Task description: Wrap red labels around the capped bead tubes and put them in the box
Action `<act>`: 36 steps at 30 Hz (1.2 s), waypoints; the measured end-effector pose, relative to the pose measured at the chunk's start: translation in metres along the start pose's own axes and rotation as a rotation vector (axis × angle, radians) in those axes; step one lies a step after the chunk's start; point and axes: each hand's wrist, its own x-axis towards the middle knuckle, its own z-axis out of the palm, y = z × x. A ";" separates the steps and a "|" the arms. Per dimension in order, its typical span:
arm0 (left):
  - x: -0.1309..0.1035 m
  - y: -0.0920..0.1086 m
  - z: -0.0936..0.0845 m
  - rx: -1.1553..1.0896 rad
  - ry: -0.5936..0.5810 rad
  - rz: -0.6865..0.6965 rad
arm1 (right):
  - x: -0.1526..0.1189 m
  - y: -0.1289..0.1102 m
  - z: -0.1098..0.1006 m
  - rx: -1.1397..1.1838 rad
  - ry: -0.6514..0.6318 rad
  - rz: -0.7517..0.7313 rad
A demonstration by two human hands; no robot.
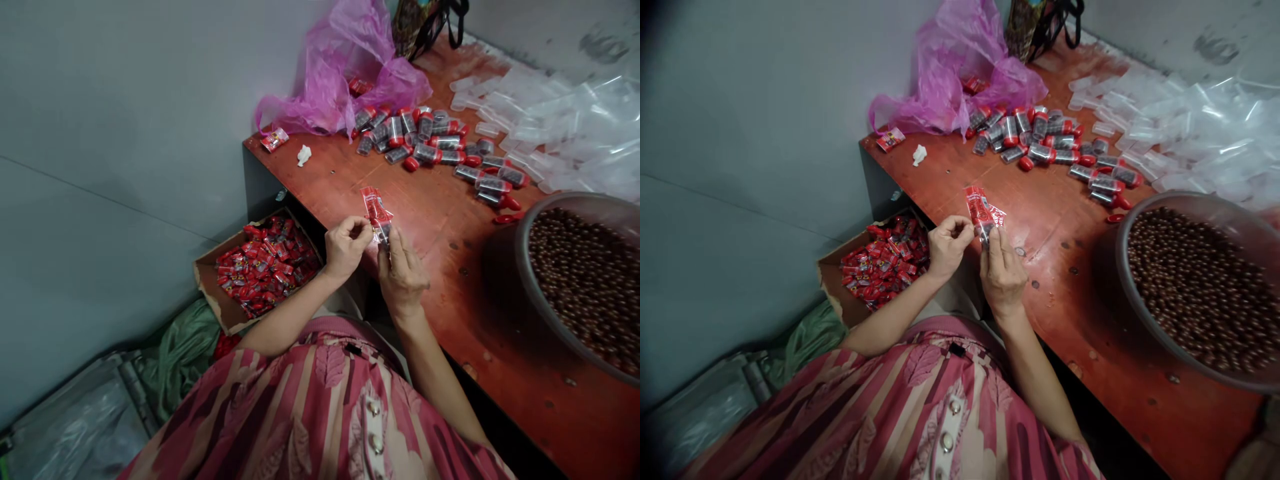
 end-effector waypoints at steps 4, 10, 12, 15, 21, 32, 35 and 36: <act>0.001 -0.002 -0.002 0.016 -0.023 0.065 | -0.001 0.002 0.002 -0.046 0.049 -0.056; -0.005 -0.003 0.001 0.049 -0.105 0.179 | 0.000 0.005 0.009 -0.020 -0.029 0.031; -0.006 -0.005 0.002 -0.037 -0.095 0.099 | 0.001 0.007 0.010 -0.006 -0.023 0.057; -0.005 -0.007 0.004 -0.298 -0.055 -0.171 | 0.001 0.010 0.009 0.033 -0.013 0.089; 0.001 0.003 0.008 -0.746 -0.151 -0.571 | -0.002 0.006 0.005 0.216 -0.097 0.099; 0.001 0.008 0.012 -0.845 -0.151 -0.623 | 0.001 -0.006 -0.006 1.187 -0.175 0.986; -0.006 0.006 0.017 -0.792 -0.139 -0.633 | 0.001 -0.010 -0.005 1.135 -0.094 0.999; -0.009 0.005 0.018 -0.777 -0.125 -0.628 | -0.001 -0.011 -0.004 1.089 -0.059 0.976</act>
